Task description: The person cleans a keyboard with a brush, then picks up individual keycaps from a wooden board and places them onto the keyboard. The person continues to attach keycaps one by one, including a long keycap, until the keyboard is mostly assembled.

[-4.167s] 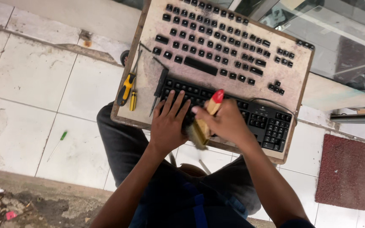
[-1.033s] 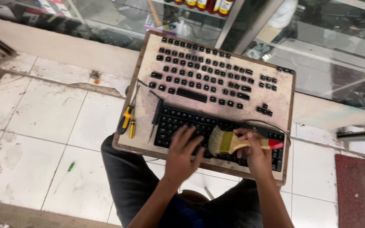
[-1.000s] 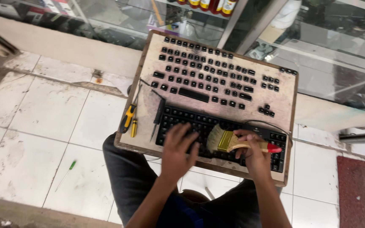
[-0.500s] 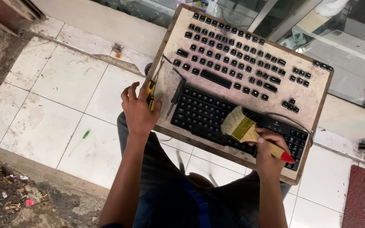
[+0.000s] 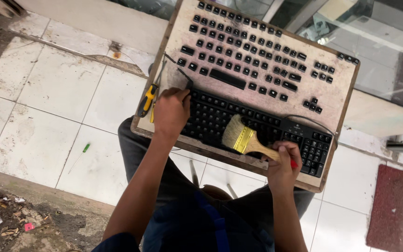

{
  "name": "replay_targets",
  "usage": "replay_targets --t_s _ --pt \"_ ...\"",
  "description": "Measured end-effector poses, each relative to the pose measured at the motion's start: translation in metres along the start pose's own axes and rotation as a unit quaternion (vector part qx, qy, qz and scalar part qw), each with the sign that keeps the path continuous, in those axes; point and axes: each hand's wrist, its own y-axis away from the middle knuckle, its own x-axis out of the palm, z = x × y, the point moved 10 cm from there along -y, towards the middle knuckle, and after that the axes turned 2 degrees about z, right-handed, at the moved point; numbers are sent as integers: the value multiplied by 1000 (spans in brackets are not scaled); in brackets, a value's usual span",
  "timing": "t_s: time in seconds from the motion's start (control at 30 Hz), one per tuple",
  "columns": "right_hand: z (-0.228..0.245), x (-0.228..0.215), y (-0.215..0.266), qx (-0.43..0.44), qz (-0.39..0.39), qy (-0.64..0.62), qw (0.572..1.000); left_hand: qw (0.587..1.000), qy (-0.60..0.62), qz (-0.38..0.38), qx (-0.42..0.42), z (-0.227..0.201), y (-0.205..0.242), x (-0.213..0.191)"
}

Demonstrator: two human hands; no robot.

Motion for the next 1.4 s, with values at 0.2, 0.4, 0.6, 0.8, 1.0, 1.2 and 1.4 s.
replay_targets --t_s 0.2,0.4,0.6,0.8,1.0,1.2,1.4 --pt "19 -27 19 -16 -93 188 978 999 12 32 -33 8 -8 -8" --pt "70 33 28 -254 36 442 859 993 -51 86 -55 2 -19 -24" --pt "74 42 23 -246 94 502 824 993 -79 70 -55 -4 -17 -34" --pt "69 48 24 -259 82 523 808 990 -118 59 -54 -1 -12 -44" --pt "59 53 11 -251 80 531 805 993 -113 20 -24 -14 -11 -60" --pt "52 47 15 -241 62 547 799 993 -60 -42 92 -59 -8 -81" --pt "51 61 46 -286 95 470 830 942 221 37 250 -145 38 -75"
